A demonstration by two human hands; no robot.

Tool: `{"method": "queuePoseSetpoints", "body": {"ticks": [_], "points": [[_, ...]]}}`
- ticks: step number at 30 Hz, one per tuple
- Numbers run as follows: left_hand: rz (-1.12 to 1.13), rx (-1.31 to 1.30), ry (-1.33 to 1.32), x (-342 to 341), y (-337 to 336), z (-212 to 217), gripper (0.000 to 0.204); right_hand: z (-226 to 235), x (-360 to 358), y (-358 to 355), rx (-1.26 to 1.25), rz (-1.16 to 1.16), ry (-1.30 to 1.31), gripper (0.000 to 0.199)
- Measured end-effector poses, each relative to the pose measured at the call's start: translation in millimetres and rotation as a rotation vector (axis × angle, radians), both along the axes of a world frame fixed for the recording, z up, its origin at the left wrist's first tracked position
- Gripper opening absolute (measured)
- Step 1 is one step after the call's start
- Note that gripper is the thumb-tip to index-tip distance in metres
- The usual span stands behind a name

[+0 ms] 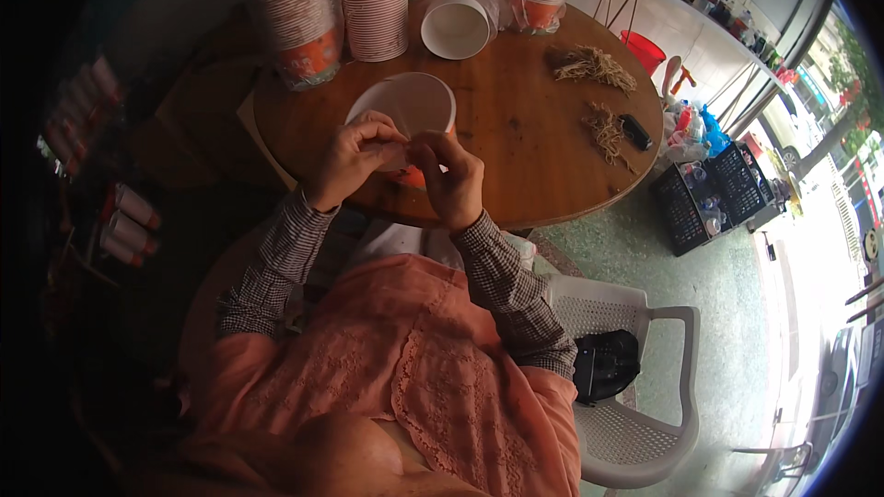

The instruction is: The recorder is manually attaching string handles to paper buckets by threading the string through pre-punched holes.

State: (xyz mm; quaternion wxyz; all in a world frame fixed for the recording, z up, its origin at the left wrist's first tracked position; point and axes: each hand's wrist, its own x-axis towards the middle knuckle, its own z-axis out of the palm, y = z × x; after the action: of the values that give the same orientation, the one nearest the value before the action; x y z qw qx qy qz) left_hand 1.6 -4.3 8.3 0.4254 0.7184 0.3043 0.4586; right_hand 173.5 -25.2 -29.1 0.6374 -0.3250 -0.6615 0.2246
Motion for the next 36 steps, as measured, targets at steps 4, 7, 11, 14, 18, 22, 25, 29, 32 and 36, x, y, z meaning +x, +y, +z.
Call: {"method": "queuePoseSetpoints", "body": {"ticks": [4, 7, 11, 14, 18, 22, 25, 29, 32, 36], "points": [[0.194, 0.478, 0.153, 3, -7, -1, 0.013, 2, 4, -3, -0.093, 0.020, 0.018, 0.008], [0.241, 0.513, 0.132, 7, -8, -4, 0.009, 13, 7, -8, -0.041, -0.078, -0.099, 0.009], [0.243, 0.540, 0.062, 12, -4, -9, 0.008, 15, 8, -5, 0.036, -0.174, -0.176, 0.011], [0.276, 0.310, 0.015, 15, -7, -11, 0.006, 15, 8, -5, 0.008, -0.170, -0.169, 0.009], [0.372, 0.621, 0.050, 9, 1, -16, 0.008, 13, 9, 0, 0.038, -0.176, -0.189, 0.007], [0.452, 0.713, 0.016, 8, 3, -26, 0.011, 10, 10, 1, 0.033, -0.194, -0.126, 0.006], [0.388, 0.674, 0.005, 10, 3, -26, 0.011, 10, 11, 3, 0.029, -0.191, -0.078, 0.006], [0.265, 0.561, 0.064, 6, -2, -9, 0.013, 25, 19, 2, 0.013, -0.125, -0.137, 0.005], [0.395, 0.734, 0.139, 15, 3, -2, 0.013, 35, 21, 2, 0.075, -0.129, -0.236, 0.007], [0.321, 0.659, 0.226, 21, 13, -9, 0.012, 41, 19, 5, 0.166, -0.091, -0.293, 0.009]]}}
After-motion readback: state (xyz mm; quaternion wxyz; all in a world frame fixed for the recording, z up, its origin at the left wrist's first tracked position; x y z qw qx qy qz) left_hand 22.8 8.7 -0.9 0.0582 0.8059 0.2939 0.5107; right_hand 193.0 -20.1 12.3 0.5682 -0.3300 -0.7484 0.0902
